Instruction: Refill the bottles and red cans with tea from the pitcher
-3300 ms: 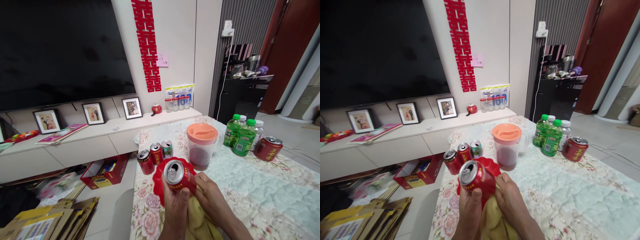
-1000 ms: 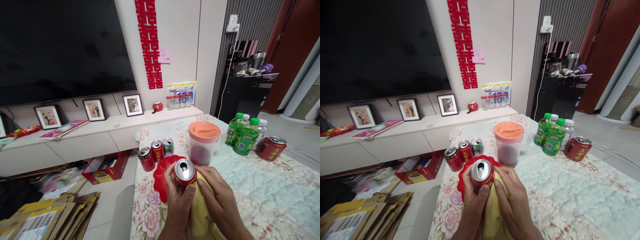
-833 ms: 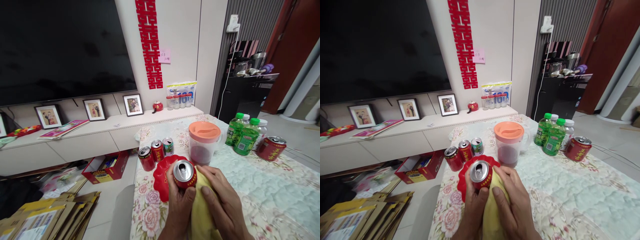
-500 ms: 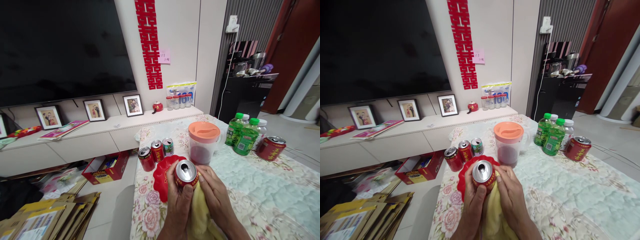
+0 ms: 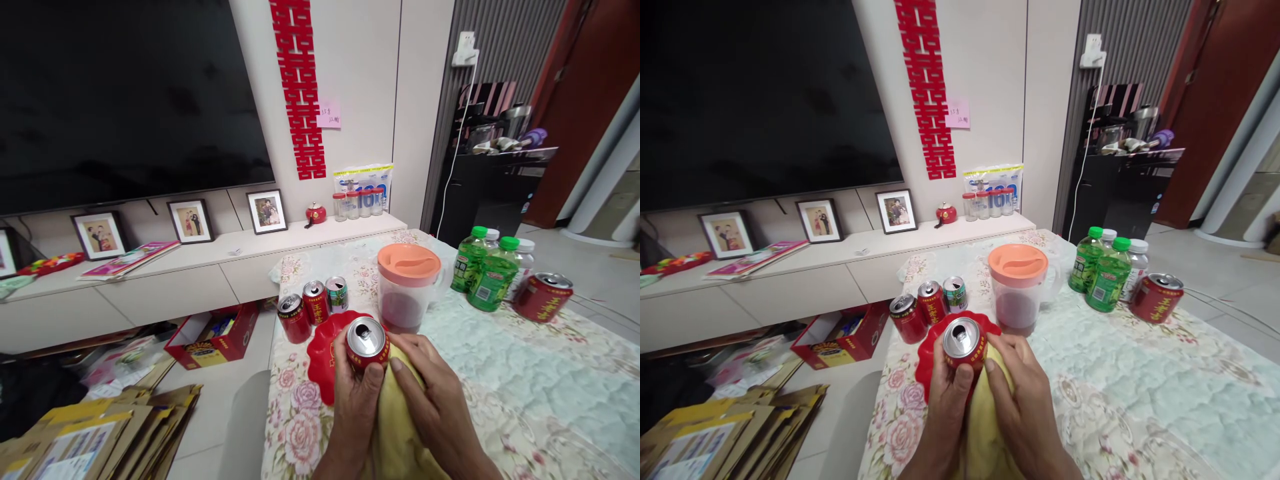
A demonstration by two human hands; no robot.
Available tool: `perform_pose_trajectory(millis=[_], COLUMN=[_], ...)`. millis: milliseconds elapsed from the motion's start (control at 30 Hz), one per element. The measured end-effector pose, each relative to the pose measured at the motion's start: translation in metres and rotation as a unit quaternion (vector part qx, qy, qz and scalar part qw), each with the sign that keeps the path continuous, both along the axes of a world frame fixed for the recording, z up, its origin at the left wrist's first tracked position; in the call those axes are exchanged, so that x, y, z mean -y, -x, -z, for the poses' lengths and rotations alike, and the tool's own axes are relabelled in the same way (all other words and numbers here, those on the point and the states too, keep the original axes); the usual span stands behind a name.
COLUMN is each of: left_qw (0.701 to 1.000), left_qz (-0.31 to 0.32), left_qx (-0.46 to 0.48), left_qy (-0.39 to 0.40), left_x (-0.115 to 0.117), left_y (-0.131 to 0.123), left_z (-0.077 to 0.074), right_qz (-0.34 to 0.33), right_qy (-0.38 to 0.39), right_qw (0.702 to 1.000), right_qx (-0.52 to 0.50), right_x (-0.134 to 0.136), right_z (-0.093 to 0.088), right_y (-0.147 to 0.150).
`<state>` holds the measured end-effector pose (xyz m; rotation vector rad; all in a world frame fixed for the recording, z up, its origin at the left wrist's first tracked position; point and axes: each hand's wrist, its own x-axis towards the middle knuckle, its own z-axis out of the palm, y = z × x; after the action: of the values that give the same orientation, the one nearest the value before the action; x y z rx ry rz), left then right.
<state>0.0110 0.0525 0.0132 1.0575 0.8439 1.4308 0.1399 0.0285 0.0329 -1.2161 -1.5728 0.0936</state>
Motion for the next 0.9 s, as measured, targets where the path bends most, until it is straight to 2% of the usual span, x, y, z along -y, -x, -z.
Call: perform_pose_trajectory(millis=[133, 267, 500, 600, 733, 900], left_qw=[1.0, 0.999, 0.995, 0.997, 0.997, 0.997], left_qz=[0.02, 0.033, 0.055, 0.035, 0.039, 0.029], left_qx=[0.008, 0.019, 0.078, 0.065, 0.059, 0.068], left_qy=[0.012, 0.026, -0.004, -0.012, -0.009, 0.033], left_x=[0.006, 0.011, 0.007, 0.006, 0.006, 0.01], left_y=[0.0, -0.001, -0.004, -0.003, -0.004, -0.005], left_z=[-0.002, -0.009, -0.01, -0.009, -0.01, -0.007], right_qz=[-0.001, -0.005, -0.028, -0.039, -0.024, 0.008], right_qy=[-0.035, -0.053, 0.041, 0.088, 0.132, 0.041], right_qw=[0.999, 0.999, 0.998, 0.994, 0.99, 0.999], right_qx=[0.013, 0.009, -0.036, -0.051, -0.044, -0.017], right_x=[0.012, 0.009, -0.013, -0.018, -0.02, -0.012], right_z=[-0.015, -0.012, 0.011, 0.023, 0.03, 0.017], right_y=[0.0, 0.001, -0.004, -0.008, -0.009, -0.006])
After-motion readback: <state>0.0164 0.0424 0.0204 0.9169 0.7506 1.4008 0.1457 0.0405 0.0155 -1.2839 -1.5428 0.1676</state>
